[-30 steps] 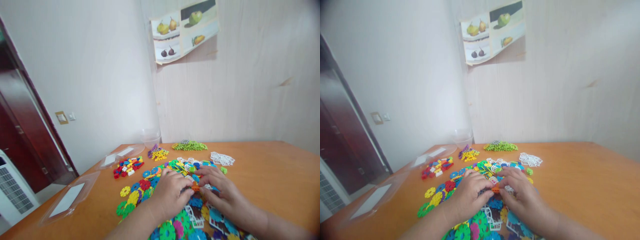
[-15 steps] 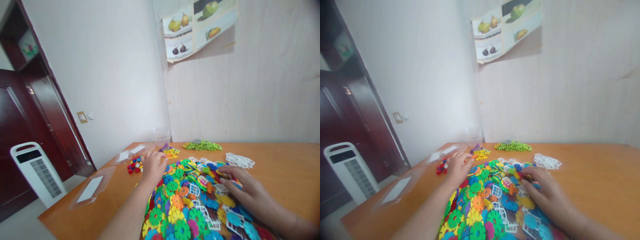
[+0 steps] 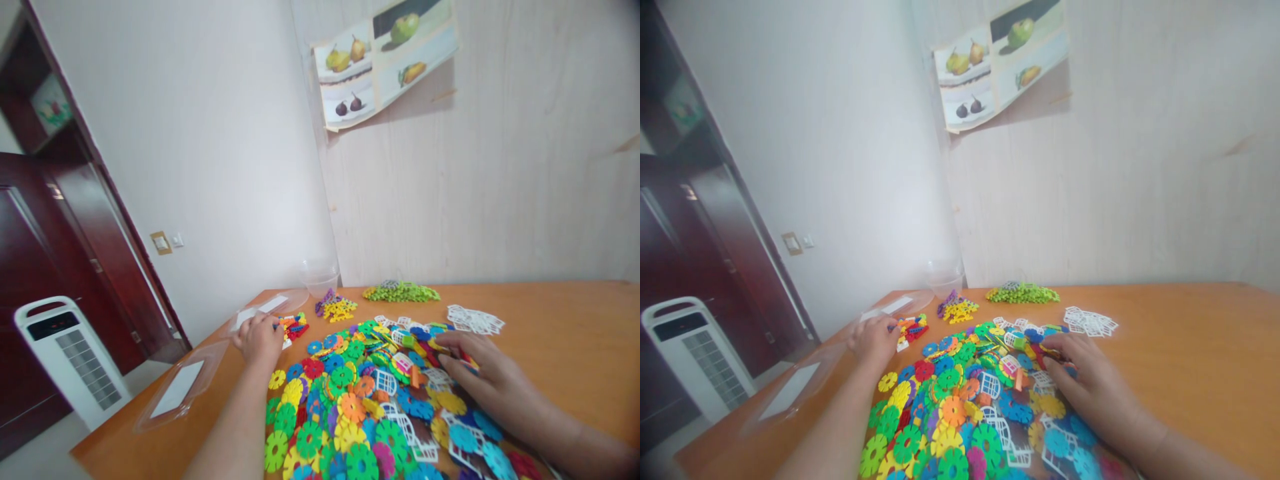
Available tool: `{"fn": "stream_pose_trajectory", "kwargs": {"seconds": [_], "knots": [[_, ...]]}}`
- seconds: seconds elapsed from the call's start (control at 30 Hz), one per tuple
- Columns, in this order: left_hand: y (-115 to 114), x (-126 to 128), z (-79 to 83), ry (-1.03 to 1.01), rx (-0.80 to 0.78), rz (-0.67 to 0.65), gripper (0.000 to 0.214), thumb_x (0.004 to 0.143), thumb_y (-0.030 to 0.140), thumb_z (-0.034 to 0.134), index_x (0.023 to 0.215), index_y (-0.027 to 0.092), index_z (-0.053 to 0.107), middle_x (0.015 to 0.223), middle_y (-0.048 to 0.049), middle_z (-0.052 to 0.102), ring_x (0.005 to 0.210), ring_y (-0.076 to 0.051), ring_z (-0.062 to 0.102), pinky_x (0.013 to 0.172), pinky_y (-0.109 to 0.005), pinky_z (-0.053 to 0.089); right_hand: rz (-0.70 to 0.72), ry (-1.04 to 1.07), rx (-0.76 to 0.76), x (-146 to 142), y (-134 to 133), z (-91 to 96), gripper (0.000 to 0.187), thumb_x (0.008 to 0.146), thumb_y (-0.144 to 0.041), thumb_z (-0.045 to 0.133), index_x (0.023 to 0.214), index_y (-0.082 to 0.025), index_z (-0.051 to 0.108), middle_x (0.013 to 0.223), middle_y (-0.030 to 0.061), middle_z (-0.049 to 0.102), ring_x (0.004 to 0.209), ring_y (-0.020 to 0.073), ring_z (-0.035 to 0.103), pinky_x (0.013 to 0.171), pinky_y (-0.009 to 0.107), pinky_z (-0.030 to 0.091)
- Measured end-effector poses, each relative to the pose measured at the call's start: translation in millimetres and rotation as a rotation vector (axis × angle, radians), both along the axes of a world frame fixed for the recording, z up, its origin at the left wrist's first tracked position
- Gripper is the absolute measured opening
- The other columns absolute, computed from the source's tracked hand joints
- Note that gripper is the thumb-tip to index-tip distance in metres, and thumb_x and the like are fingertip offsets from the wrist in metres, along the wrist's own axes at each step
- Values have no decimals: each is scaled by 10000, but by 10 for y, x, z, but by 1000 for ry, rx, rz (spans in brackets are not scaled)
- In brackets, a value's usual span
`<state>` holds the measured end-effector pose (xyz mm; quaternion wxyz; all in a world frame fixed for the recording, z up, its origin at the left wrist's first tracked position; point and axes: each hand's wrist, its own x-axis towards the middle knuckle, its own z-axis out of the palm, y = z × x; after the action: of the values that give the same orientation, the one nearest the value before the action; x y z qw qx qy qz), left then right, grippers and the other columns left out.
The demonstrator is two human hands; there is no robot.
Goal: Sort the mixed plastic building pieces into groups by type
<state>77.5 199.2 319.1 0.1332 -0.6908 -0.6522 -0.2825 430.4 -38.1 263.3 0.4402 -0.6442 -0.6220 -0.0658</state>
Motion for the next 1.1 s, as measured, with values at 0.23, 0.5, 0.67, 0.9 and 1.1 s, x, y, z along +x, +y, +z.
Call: {"fn": "stream_pose_trajectory", "kwargs": {"seconds": [0.23, 0.5, 0.67, 0.9, 1.1], "knots": [[27, 25, -24, 21, -24, 2, 187, 792, 322, 602, 909, 337, 747, 1179, -33, 677, 1130, -301, 486, 970, -513, 315, -5, 17, -24, -22, -16, 19, 264, 924, -429, 539, 1111, -269, 635, 1048, 65, 685, 1034, 284, 606, 882, 470, 518], [-12, 109, 23, 18, -8, -67, 214, 834, 367, 578, 967, 314, 736, 1198, -53, 662, 1195, -326, 462, 968, -498, 326, 14, -4, -55, -24, -6, 48, 241, 938, -403, 517, 1096, -261, 630, 1046, 71, 671, 1029, 275, 588, 885, 473, 499], [-172, 375, 146, 5, 52, -273, 241, 884, 362, 527, 994, 290, 729, 1214, -32, 660, 1198, -281, 481, 1021, -428, 331, 31, -77, -58, -51, -17, 106, 189, 917, -325, 529, 1028, -251, 663, 1094, 70, 674, 1077, 268, 580, 922, 463, 480], [-794, 859, 192, -9, 61, -928, 219, 927, 342, 521, 979, 280, 724, 1100, -21, 689, 1093, -225, 558, 990, -420, 408, 43, -181, -99, -144, -60, 194, 243, 910, -329, 562, 1107, -281, 696, 1234, 87, 638, 1176, 285, 546, 979, 497, 444], [-1325, 1084, 147, 55, -31, -1151, 220, 896, 325, 597, 1089, 323, 703, 1196, -14, 661, 1224, -249, 482, 1064, -471, 371, 86, -295, -145, -200, -73, 175, 352, 919, -424, 568, 1253, -350, 650, 1396, 76, 556, 1333, 325, 422, 1067, 576, 352]]}}
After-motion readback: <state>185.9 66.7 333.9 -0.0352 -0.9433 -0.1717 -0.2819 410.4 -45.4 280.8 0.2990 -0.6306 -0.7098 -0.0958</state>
